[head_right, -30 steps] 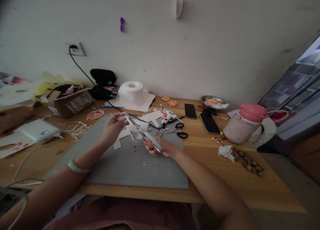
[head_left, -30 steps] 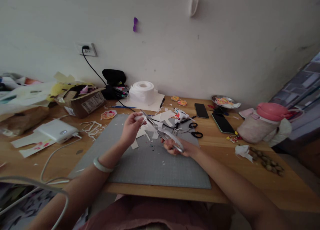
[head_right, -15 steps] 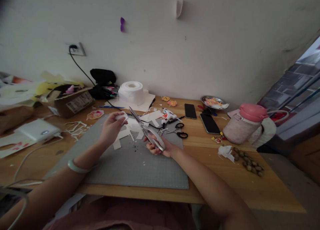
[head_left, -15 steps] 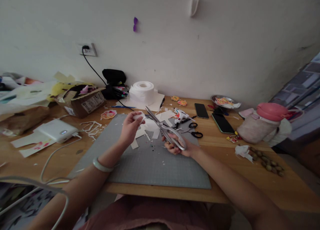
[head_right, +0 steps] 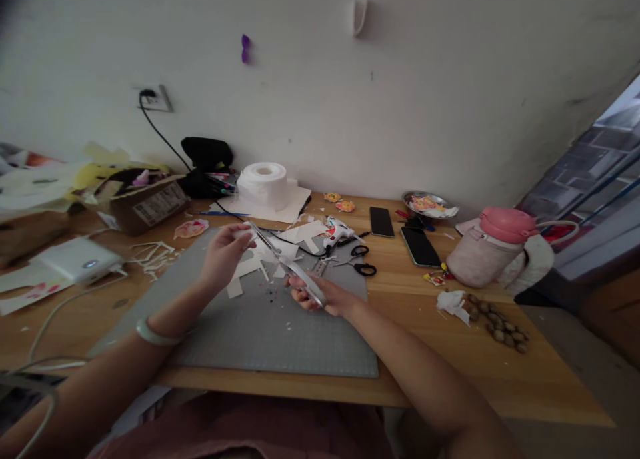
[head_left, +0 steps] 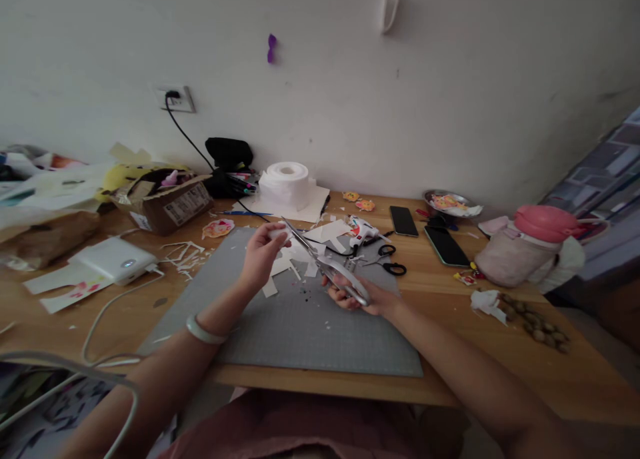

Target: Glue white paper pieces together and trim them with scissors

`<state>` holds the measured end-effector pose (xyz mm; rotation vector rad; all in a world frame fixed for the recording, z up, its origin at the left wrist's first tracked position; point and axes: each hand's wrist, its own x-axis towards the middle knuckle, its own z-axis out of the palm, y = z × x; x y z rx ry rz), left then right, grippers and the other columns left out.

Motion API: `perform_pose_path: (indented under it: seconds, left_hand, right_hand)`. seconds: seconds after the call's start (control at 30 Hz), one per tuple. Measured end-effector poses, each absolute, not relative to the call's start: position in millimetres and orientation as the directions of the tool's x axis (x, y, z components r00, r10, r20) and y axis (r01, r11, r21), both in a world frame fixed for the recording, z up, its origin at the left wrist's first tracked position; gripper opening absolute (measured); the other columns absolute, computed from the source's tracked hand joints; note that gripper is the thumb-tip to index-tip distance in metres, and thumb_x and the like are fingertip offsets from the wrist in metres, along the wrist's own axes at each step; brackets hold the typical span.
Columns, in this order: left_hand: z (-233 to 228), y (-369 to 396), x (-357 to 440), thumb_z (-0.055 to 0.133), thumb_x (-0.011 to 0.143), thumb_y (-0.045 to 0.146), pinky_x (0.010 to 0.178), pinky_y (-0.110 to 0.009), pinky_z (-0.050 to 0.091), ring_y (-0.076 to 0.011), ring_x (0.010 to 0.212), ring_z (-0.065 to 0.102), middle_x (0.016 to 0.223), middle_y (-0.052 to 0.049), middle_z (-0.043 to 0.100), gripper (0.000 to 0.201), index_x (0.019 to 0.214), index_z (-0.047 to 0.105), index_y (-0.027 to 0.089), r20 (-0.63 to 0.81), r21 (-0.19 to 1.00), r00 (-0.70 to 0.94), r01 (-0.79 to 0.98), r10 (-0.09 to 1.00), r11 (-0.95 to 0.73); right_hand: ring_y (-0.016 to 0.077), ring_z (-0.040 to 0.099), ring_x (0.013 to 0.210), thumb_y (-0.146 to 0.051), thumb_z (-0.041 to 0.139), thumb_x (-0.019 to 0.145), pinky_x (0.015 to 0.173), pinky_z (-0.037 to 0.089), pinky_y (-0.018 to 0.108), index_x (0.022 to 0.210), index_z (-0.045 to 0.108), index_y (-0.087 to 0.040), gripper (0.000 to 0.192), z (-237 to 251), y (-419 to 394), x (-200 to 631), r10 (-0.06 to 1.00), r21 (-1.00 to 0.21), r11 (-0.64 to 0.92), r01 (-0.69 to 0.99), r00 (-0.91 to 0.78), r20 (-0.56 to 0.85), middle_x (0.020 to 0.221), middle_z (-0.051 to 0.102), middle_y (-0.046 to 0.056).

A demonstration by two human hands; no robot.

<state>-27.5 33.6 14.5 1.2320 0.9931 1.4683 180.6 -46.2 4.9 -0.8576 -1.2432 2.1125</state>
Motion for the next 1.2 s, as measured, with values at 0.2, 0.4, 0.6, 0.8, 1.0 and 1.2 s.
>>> perform_pose_path:
  seconds: [0.2, 0.4, 0.6, 0.8, 1.0, 1.2]
  left_hand:
    - [15, 32, -26, 0.068, 0.061, 0.035, 0.053, -0.022, 0.040, -0.0108, 0.057, 0.058, 0.069, 0.003, 0.060, 0.032, 0.087, 0.058, 0.018, 0.212, 0.968, -0.033, -0.129, 0.977, -0.214]
    - [15, 32, -25, 0.069, 0.061, 0.034, 0.054, -0.022, 0.042, -0.0106, 0.057, 0.059, 0.072, 0.003, 0.061, 0.032, 0.086, 0.058, 0.018, 0.209, 0.968, -0.032, -0.136, 0.977, -0.211]
    - [17, 31, -25, 0.068, 0.060, 0.034, 0.051, -0.021, 0.040, -0.0109, 0.057, 0.059, 0.067, 0.004, 0.060, 0.032, 0.085, 0.057, 0.018, 0.189, 0.971, -0.028, -0.141, 0.982, -0.191]
    - [17, 31, -25, 0.069, 0.059, 0.033, 0.051, -0.020, 0.039, -0.0102, 0.055, 0.059, 0.066, 0.004, 0.059, 0.032, 0.084, 0.056, 0.018, 0.182, 0.967, -0.021, -0.176, 0.983, -0.183]
    - [19, 30, -25, 0.069, 0.058, 0.034, 0.051, -0.021, 0.038, -0.0098, 0.055, 0.057, 0.067, 0.004, 0.058, 0.032, 0.084, 0.056, 0.019, 0.180, 0.968, -0.022, -0.172, 0.983, -0.181]
    - [19, 29, -25, 0.068, 0.060, 0.036, 0.055, -0.023, 0.039, -0.0116, 0.058, 0.058, 0.070, 0.003, 0.059, 0.033, 0.086, 0.057, 0.019, 0.199, 0.973, -0.002, -0.116, 0.980, -0.198]
  right_hand:
    - [0.0023, 0.020, 0.040, -0.035, 0.060, 0.076, 0.038, 0.006, 0.019, 0.080, 0.044, -0.019, 0.023, 8, -46, 179, 0.705, -0.886, -0.449, -0.117, -0.656, -0.271, 0.055, 0.032, -0.010]
    - [0.0015, 0.021, 0.039, -0.034, 0.064, 0.075, 0.037, 0.008, 0.018, 0.081, 0.045, -0.019, 0.025, 14, -50, 175, 0.753, -0.911, -0.398, -0.106, -0.605, -0.258, 0.055, 0.034, -0.011]
    - [0.0017, 0.021, 0.040, -0.039, 0.060, 0.081, 0.038, 0.008, 0.019, 0.084, 0.047, -0.018, 0.025, 6, -45, 179, 0.729, -0.908, -0.400, -0.126, -0.644, -0.232, 0.056, 0.035, -0.010]
    - [0.0023, 0.021, 0.040, -0.042, 0.057, 0.084, 0.039, 0.009, 0.019, 0.088, 0.048, -0.018, 0.025, 1, -44, 180, 0.726, -0.905, -0.402, -0.138, -0.651, -0.223, 0.057, 0.034, -0.009]
    - [0.0025, 0.020, 0.040, -0.049, 0.053, 0.083, 0.038, 0.009, 0.018, 0.089, 0.049, -0.019, 0.032, -1, -45, 182, 0.705, -0.898, -0.411, -0.157, -0.679, -0.204, 0.058, 0.033, -0.008]
    - [0.0028, 0.021, 0.042, -0.048, 0.054, 0.083, 0.039, 0.009, 0.018, 0.091, 0.051, -0.018, 0.031, 0, -45, 184, 0.695, -0.889, -0.428, -0.162, -0.687, -0.210, 0.058, 0.032, -0.008]
